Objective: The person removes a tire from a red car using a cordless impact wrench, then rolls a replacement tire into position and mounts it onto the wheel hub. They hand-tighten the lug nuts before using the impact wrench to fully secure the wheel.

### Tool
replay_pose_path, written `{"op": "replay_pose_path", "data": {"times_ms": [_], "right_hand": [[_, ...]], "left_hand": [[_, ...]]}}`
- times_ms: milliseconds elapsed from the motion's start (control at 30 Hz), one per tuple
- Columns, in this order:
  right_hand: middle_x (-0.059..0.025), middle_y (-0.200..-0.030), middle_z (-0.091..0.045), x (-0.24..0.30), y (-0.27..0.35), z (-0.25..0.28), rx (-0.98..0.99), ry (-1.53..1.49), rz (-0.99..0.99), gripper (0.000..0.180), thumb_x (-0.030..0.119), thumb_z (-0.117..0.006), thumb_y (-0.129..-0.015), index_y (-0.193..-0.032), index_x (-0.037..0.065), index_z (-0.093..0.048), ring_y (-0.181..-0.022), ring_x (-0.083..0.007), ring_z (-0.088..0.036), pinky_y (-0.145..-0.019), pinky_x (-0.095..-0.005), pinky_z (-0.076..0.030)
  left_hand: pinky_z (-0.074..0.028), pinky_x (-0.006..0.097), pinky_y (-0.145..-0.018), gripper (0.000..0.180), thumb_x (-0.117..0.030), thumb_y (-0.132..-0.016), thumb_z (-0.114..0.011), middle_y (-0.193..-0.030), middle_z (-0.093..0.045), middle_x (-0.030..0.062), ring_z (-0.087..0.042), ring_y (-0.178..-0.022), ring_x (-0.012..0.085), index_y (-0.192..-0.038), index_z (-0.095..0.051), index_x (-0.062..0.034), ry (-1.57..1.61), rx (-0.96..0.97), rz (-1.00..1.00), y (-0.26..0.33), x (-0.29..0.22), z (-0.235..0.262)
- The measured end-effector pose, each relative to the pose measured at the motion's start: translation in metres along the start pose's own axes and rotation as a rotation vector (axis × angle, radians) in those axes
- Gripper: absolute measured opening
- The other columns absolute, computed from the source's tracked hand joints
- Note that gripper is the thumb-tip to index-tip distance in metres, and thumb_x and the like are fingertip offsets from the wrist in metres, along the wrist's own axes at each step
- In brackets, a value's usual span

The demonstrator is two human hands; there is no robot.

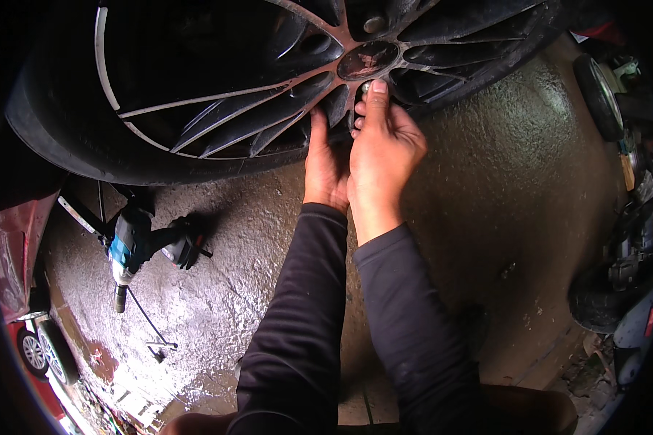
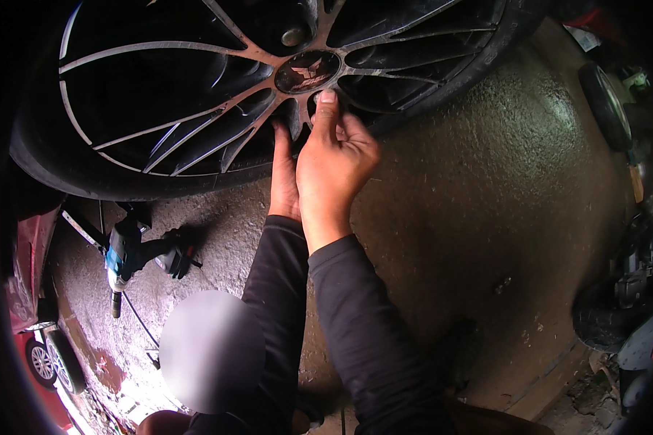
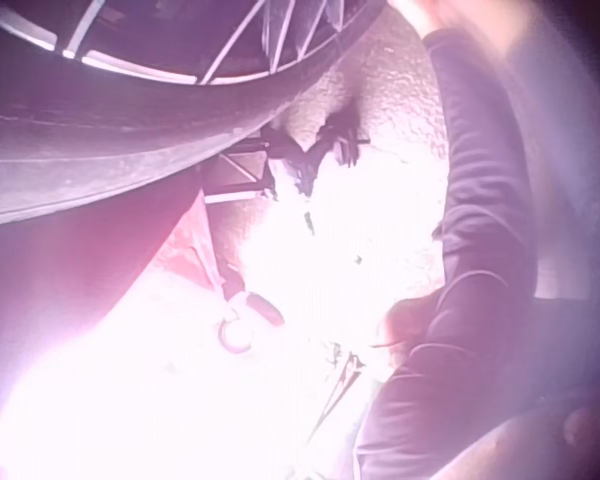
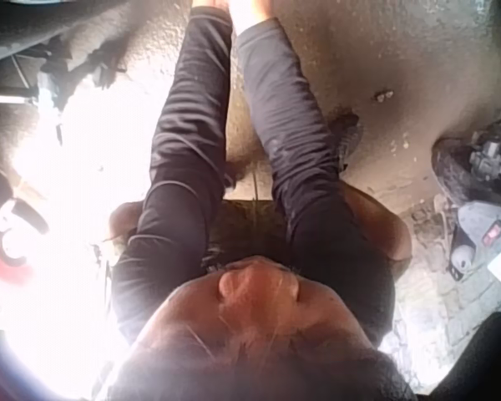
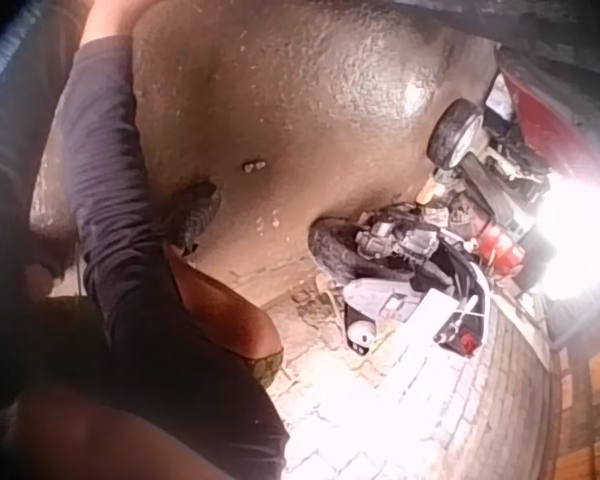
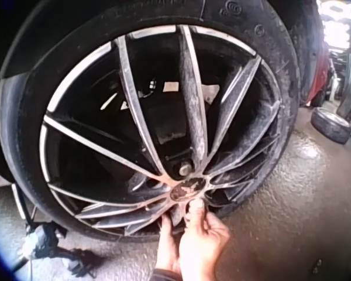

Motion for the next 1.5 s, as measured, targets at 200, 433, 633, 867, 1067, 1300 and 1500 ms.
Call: {"op": "replay_pose_path", "data": {"times_ms": [200,433,633,867,1067,1300,1500], "right_hand": [[0.0008,-0.074,-0.063,0.002,0.003,-0.004,0.009,-0.028,0.108,0.025,0.023,-0.069,-0.095,-0.089,-0.002,-0.069,-0.061,-0.0027,-0.050,-0.054,-0.0195,-0.041],[-0.0006,-0.074,-0.063,0.008,0.002,-0.004,0.025,-0.014,0.045,0.027,0.022,-0.067,-0.096,-0.084,-0.003,-0.067,-0.062,-0.0035,-0.049,-0.056,-0.0199,-0.038],[-0.0025,-0.076,-0.062,0.014,0.005,-0.005,0.055,0.080,0.128,0.031,0.022,-0.064,-0.097,-0.085,-0.006,-0.065,-0.072,-0.0088,-0.053,-0.065,-0.0242,-0.042],[-0.0027,-0.083,-0.063,0.007,-0.002,-0.008,0.123,-0.007,0.071,0.033,0.027,-0.056,-0.100,-0.093,-0.003,-0.065,-0.079,-0.0069,-0.053,-0.070,-0.0237,-0.044],[0.0005,-0.079,-0.058,0.004,0.003,-0.008,-0.010,0.178,0.133,0.024,0.021,-0.060,-0.098,-0.087,0.000,-0.062,-0.071,-0.0073,-0.047,-0.065,-0.0239,-0.039],[-0.0071,-0.067,-0.060,0.003,-0.022,0.044,0.070,0.319,-0.052,0.044,0.039,-0.058,-0.100,-0.081,0.000,-0.060,-0.066,-0.0146,-0.058,-0.063,-0.0310,-0.047],[-0.0229,-0.101,-0.069,-0.002,-0.058,0.345,-0.656,1.495,0.335,0.033,0.018,-0.075,-0.078,-0.102,-0.003,-0.067,-0.089,-0.0363,-0.068,-0.081,-0.0401,-0.055]], "left_hand": [[-0.053,0.031,-0.086,0.056,-0.049,-0.097,-0.059,-0.113,-0.064,0.0081,-0.061,-0.094,0.0173,-0.128,-0.056,-0.0026,-0.016,-0.007,0.017,0.000,0.000,0.005],[-0.051,0.037,-0.095,0.057,-0.049,-0.096,-0.061,-0.122,-0.064,0.0117,-0.062,-0.109,0.0242,-0.129,-0.056,-0.0034,0.010,-0.020,0.014,-0.004,0.002,0.010],[-0.050,0.037,-0.098,0.057,-0.048,-0.097,-0.060,-0.126,-0.063,0.0131,-0.061,-0.113,0.0253,-0.131,-0.055,-0.0027,0.023,-0.008,0.038,-0.002,0.001,0.013],[-0.050,0.037,-0.099,0.057,-0.047,-0.097,-0.060,-0.129,-0.061,0.0128,-0.061,-0.114,0.0250,-0.133,-0.053,-0.0024,-0.027,-0.026,0.013,0.000,-0.001,0.009],[-0.048,0.037,-0.101,0.061,-0.050,-0.097,-0.059,-0.132,-0.059,0.0117,-0.057,-0.119,0.0242,-0.134,-0.052,-0.0027,-0.142,0.023,-0.040,-0.004,-0.001,0.011],[-0.047,0.046,-0.104,0.079,-0.056,-0.090,-0.065,-0.141,-0.047,0.0180,-0.053,-0.124,0.0353,-0.141,-0.040,-0.0001,-0.082,-0.032,0.032,-0.005,0.008,0.017],[-0.041,0.056,-0.111,0.095,-0.055,-0.086,-0.070,-0.148,-0.033,0.0306,-0.042,-0.132,0.0494,-0.146,-0.027,0.0043,-0.057,-0.123,0.009,0.000,0.009,0.016]]}}
Point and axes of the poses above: each hand's wrist, its own y-axis away from the middle knuckle, its own z-axis out of the back of the hand, x = y × z, the point moved 1 cm from there along -y, towards the middle knuckle
